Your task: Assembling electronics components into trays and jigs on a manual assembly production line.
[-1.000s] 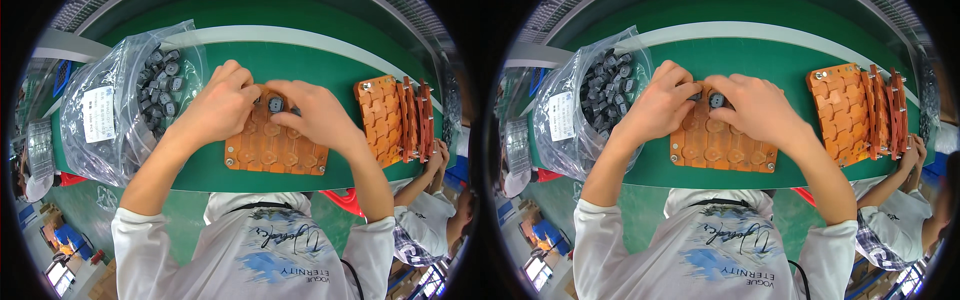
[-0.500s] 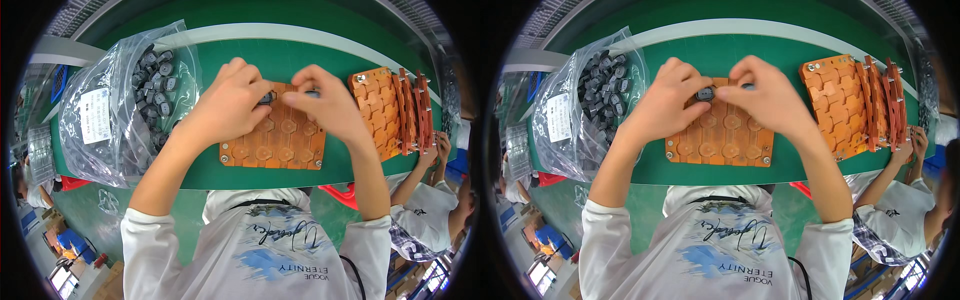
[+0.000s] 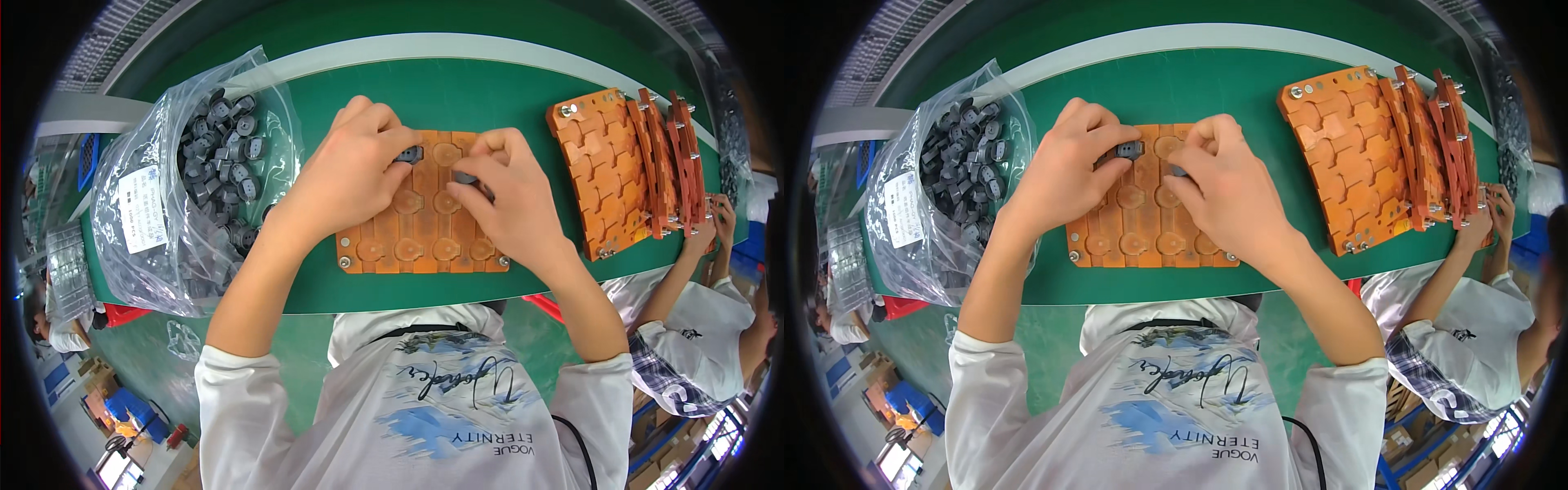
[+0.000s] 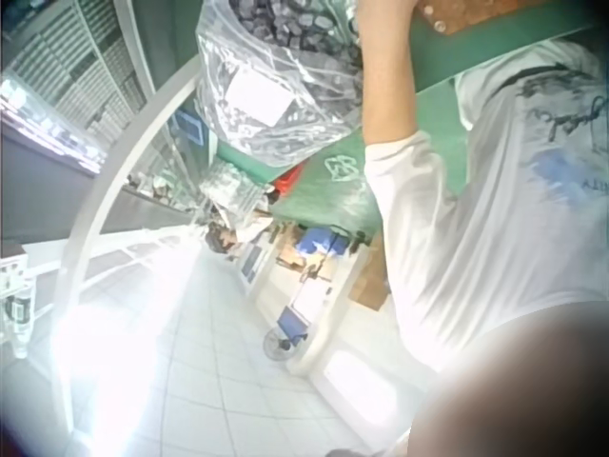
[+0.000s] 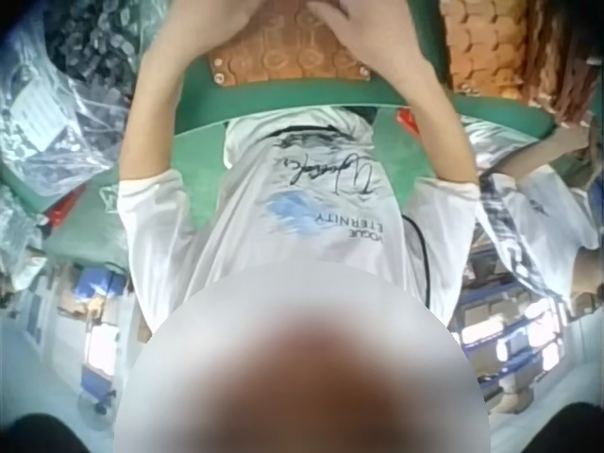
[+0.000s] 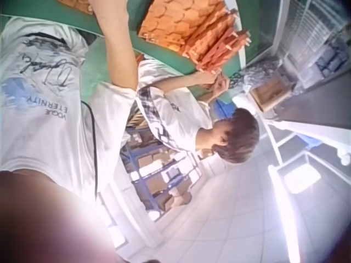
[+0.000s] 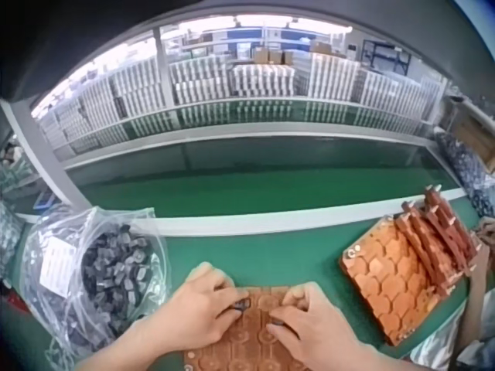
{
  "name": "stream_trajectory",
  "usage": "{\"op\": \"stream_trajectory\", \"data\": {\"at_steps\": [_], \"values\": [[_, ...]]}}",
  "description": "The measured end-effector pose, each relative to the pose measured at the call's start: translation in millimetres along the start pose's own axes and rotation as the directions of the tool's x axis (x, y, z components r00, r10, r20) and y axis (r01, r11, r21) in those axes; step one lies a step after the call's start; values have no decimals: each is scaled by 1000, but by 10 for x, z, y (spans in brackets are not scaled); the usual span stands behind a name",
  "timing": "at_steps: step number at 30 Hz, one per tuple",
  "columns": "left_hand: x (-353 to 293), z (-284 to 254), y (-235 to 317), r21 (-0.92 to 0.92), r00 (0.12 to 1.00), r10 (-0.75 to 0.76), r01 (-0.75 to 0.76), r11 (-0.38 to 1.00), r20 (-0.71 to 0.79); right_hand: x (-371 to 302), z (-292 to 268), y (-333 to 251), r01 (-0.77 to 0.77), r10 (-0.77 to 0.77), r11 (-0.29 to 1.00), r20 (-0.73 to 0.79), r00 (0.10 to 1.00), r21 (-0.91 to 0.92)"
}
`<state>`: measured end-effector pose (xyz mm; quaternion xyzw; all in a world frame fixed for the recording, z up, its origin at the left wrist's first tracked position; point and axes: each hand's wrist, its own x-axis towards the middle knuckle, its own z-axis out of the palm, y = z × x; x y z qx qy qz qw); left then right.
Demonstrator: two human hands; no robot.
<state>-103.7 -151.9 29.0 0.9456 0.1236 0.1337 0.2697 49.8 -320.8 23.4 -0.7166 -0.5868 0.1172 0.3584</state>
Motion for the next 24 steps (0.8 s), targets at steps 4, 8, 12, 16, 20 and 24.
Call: {"op": "stream_trajectory", "data": {"at_steps": [4, 8, 12, 16, 20, 24], "values": [[-17, 35, -7, -53, 997, 72, -72, 996, -3, -112, -7, -54, 25, 2, 955, 92, 996, -297], [64, 28, 23, 103, 994, 104, -101, 990, -25, -179, -109, -19, 59, -18, 963, 157, 987, -262], [18, -50, 9, 33, 999, 37, -37, 999, -1, -208, -149, 33, 20, -9, 995, 108, 994, -96], [18, 0, -24, -22, 999, 40, -40, 999, 25, -112, -228, 60, 5, 0, 1000, 235, 972, -24], [-9, 13, -63, -58, 998, 62, -64, 996, -33, 5, -206, 36, 90, -47, 989, 324, 945, -119], [0, 19, -48, -93, 996, 85, -88, 992, -38, 116, -78, 10, -59, 100, 983, 240, 966, -175]]}}
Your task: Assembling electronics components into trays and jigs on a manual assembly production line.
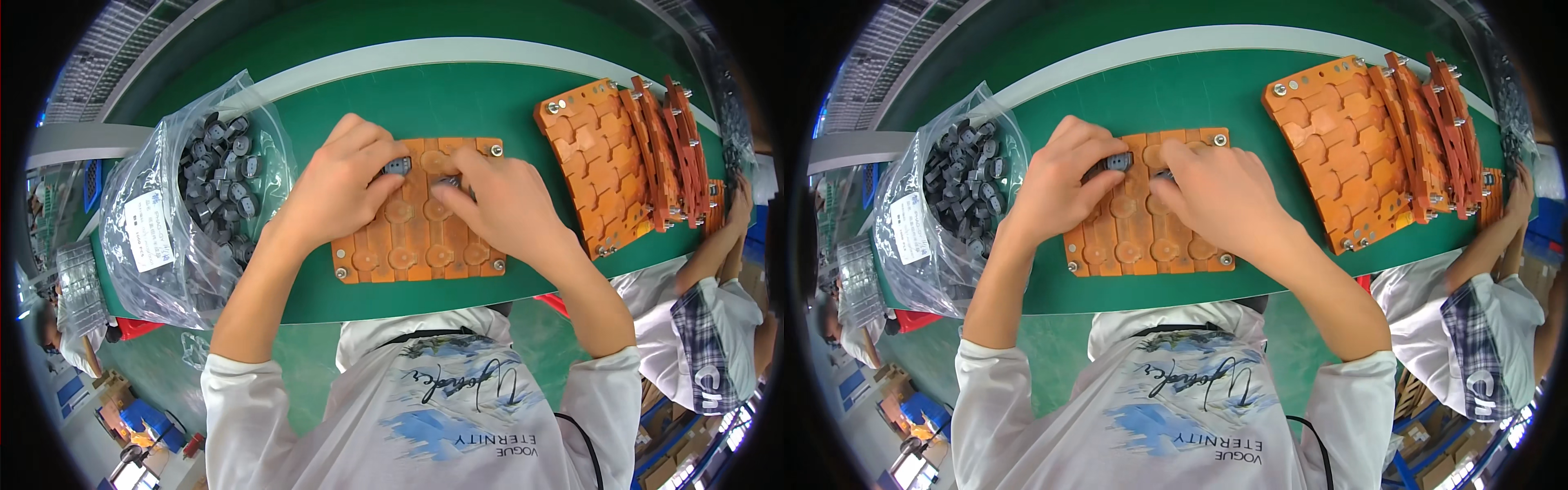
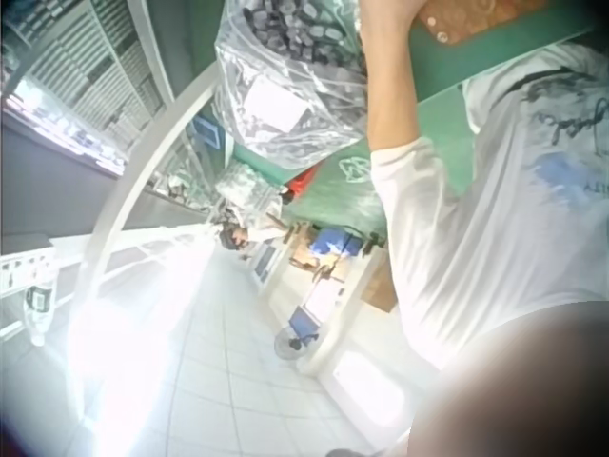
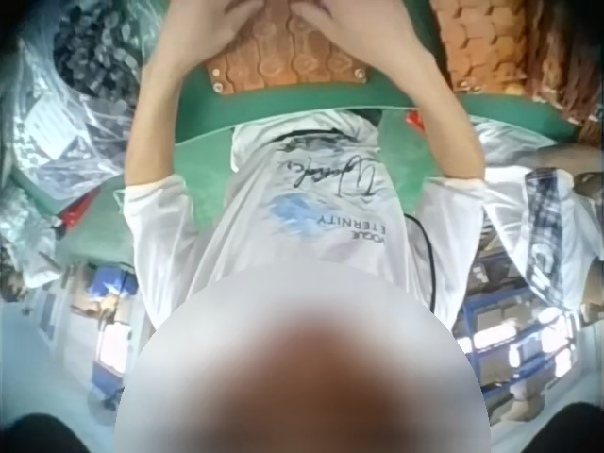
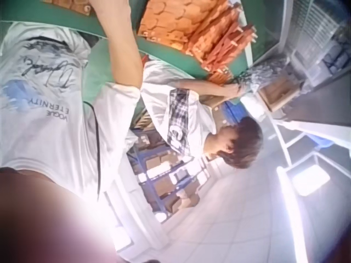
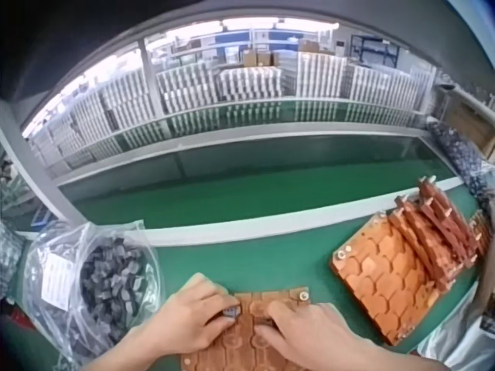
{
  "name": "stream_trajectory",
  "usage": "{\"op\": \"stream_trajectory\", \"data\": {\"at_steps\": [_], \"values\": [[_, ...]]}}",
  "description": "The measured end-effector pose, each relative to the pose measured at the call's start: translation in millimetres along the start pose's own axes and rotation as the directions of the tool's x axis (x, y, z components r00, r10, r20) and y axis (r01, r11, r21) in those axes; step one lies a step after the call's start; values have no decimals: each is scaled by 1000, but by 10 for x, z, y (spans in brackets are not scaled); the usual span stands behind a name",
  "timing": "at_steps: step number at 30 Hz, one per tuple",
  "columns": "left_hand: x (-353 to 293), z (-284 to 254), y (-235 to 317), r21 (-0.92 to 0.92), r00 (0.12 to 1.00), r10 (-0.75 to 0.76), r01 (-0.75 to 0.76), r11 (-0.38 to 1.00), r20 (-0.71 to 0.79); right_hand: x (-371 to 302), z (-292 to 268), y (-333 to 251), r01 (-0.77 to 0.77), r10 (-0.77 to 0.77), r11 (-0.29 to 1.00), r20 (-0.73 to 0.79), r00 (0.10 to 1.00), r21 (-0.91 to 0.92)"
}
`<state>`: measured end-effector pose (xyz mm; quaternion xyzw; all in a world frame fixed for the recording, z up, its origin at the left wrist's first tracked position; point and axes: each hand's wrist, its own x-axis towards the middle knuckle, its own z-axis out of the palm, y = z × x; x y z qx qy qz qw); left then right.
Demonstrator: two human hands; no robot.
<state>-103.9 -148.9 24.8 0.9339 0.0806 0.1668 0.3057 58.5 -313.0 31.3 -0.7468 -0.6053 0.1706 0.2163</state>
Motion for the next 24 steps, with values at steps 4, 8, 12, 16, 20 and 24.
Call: {"op": "stream_trajectory", "data": {"at_steps": [4, 8, 12, 16, 20, 24], "values": [[64, 21, 10, 25, 999, -29, 30, 999, -20, 155, 92, -113, -140, 133, 986, -85, 988, -87], [98, -27, 33, 116, 999, 27, -30, 993, 26, 157, 72, -19, -15, 18, 1000, -155, 988, 21], [114, -8, 36, 150, 997, 66, -71, 986, 43, 141, 29, 12, 53, -54, 994, 3, 999, 92], [88, -19, 14, 117, 996, 31, -40, 992, 78, 202, 8, -2, 90, -91, 993, -14, 996, -72], [61, -26, 19, 107, 998, -4, -2, 994, 55, 285, -50, 30, 92, -91, 986, 11, 996, -140], [6, -84, 22, 72, 996, -86, 83, 994, 37, 335, -104, 43, 216, -207, 970, 85, 975, -115]]}}
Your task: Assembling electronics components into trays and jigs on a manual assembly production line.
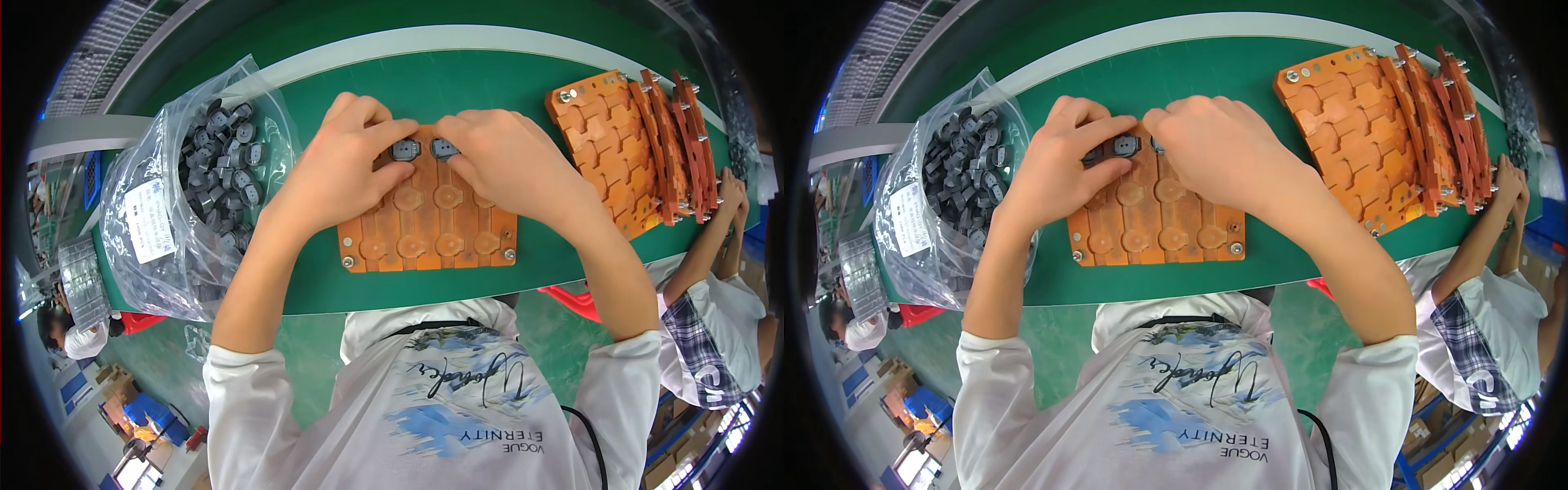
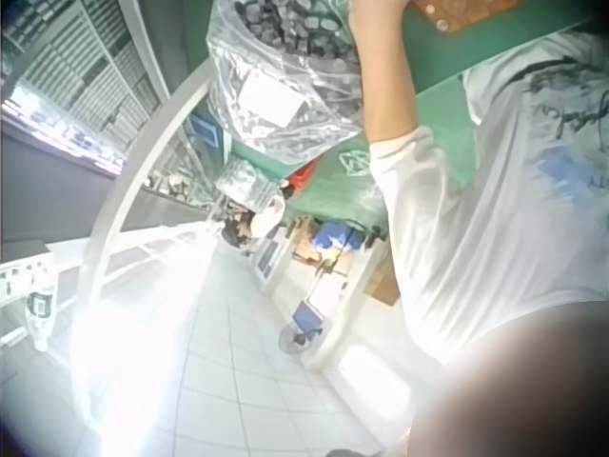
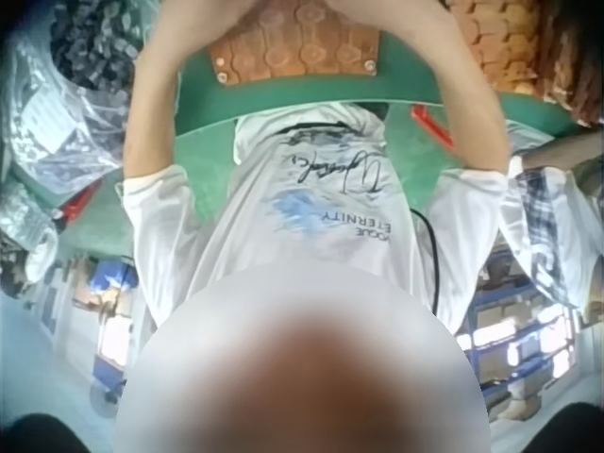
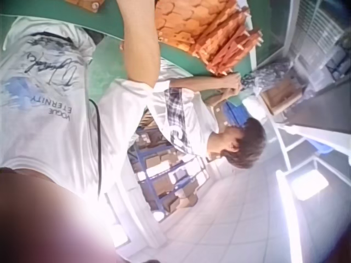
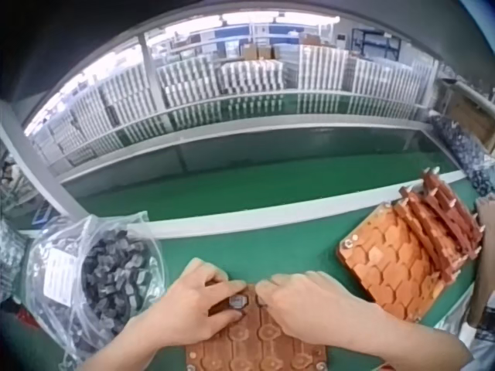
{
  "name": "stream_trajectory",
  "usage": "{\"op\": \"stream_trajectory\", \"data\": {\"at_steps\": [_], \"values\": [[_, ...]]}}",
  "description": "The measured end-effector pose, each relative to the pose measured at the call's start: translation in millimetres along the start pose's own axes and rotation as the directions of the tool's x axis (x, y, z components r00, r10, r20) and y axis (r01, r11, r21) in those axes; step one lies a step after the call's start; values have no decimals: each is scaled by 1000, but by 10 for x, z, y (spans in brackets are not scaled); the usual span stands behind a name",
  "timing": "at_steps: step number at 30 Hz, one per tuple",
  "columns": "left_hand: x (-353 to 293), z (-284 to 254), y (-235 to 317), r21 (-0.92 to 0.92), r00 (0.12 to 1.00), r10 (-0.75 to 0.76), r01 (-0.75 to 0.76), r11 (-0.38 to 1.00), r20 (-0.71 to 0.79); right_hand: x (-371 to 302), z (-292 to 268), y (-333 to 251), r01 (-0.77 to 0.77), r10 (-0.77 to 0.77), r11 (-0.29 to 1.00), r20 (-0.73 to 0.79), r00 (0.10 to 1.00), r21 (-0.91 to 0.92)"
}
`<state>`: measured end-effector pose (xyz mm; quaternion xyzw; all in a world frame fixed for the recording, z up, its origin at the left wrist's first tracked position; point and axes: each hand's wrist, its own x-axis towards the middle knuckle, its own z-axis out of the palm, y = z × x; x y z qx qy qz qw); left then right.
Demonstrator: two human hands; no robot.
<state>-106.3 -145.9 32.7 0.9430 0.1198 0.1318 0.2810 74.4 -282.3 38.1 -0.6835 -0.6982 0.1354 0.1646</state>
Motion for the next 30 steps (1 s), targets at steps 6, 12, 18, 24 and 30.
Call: {"op": "stream_trajectory", "data": {"at_steps": [6, 12, 18, 24, 30], "values": [[-325, -499, -81, 168, 948, -178, 227, 959, -264, -54, 2, 49, -27, 25, 997, 30, 999, 66], [-770, -527, -460, 446, 926, -299, 375, 813, -232, -91, -29, 12, -72, 73, 997, 73, 995, -19], [-749, -204, -527, 545, 899, -296, 433, 718, -323, -1, -80, -5, -68, 100, 987, 230, 968, -146], [-770, -137, -589, 561, 916, -150, 351, 749, -373, -54, 10, -29, -57, 65, 995, 94, 993, -78], [-705, -150, -480, 528, 904, -59, 298, 795, -423, -119, 49, -52, -52, 50, 997, -36, 998, -53]]}}
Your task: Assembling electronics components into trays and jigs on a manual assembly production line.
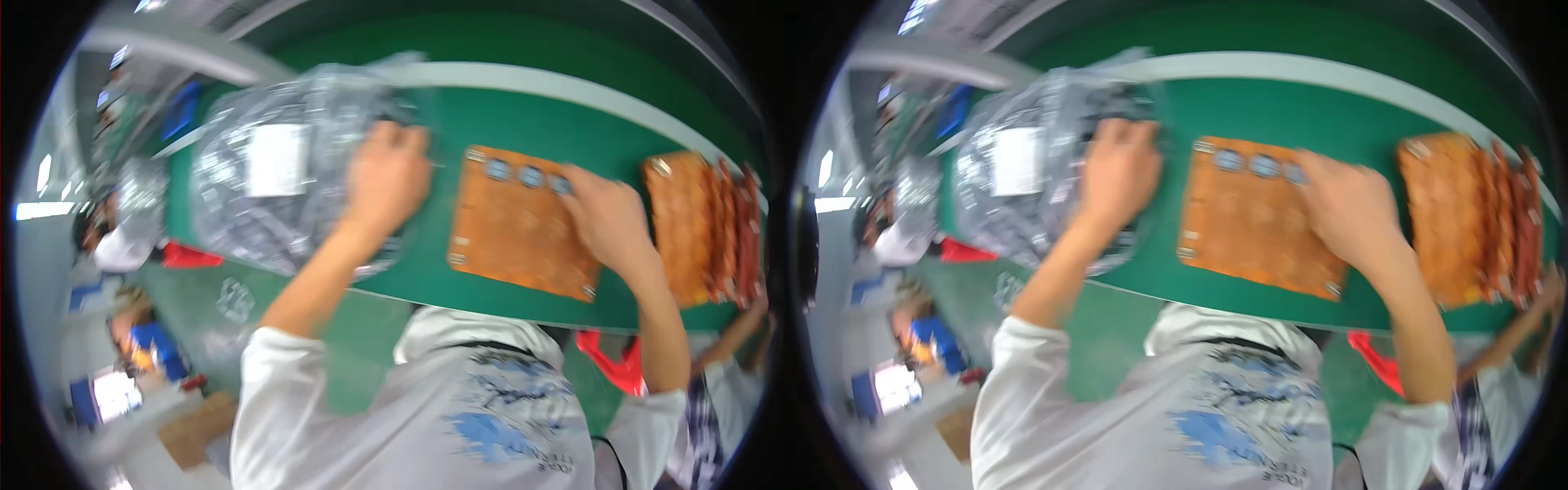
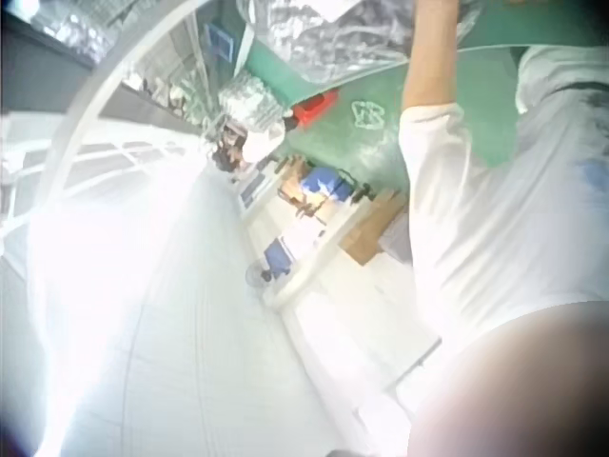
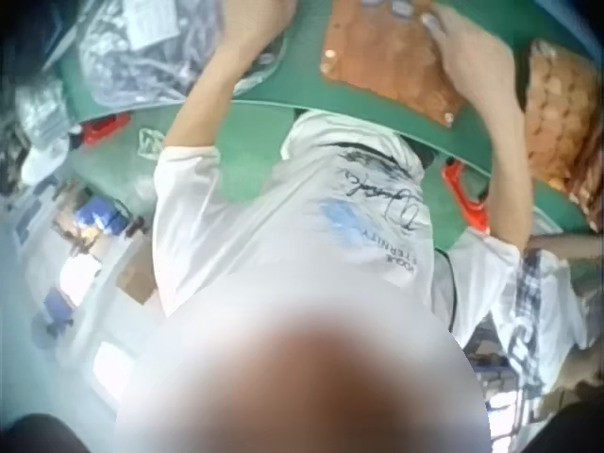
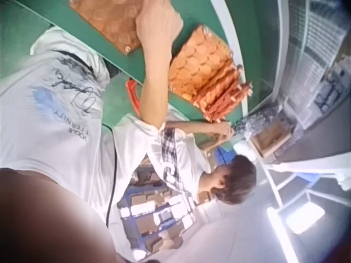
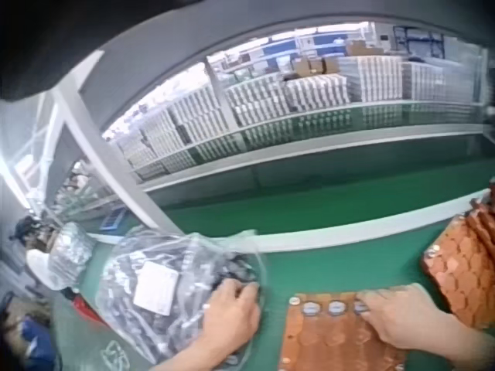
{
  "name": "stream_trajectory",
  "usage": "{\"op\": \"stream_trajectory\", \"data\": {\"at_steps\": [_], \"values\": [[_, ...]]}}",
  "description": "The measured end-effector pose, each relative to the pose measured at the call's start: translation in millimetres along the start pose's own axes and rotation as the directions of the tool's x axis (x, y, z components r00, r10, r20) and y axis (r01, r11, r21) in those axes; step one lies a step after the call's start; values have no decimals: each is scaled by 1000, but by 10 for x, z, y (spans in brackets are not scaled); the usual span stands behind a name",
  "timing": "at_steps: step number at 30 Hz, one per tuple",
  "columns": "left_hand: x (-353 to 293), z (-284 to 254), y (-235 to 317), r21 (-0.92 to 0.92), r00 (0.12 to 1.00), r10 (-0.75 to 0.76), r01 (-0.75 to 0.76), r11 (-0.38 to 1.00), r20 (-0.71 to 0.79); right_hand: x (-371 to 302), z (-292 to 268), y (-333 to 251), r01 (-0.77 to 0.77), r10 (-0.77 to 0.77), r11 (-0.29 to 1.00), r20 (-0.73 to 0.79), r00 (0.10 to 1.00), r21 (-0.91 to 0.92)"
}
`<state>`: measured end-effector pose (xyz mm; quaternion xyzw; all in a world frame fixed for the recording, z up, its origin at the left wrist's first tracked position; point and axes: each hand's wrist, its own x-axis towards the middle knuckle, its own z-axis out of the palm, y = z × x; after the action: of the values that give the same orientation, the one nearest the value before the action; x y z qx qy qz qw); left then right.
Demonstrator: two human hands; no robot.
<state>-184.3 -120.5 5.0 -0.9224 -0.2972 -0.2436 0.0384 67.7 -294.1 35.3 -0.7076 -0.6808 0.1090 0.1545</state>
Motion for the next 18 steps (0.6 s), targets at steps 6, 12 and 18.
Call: {"op": "stream_trajectory", "data": {"at_steps": [6, 12, 18], "values": [[-42, 84, 37, -168, 987, -157, 152, 974, -15, -173, 159, 41, -31, 32, 999, -169, 985, 11], [-211, -67, 50, -127, 960, -209, 235, 964, 188, -102, 169, -45, -90, 103, 985, -79, 992, 149], [-295, -228, 221, -60, 955, -273, 282, 958, 116, -108, 195, -70, -153, 166, 979, -89, 982, 136]]}}
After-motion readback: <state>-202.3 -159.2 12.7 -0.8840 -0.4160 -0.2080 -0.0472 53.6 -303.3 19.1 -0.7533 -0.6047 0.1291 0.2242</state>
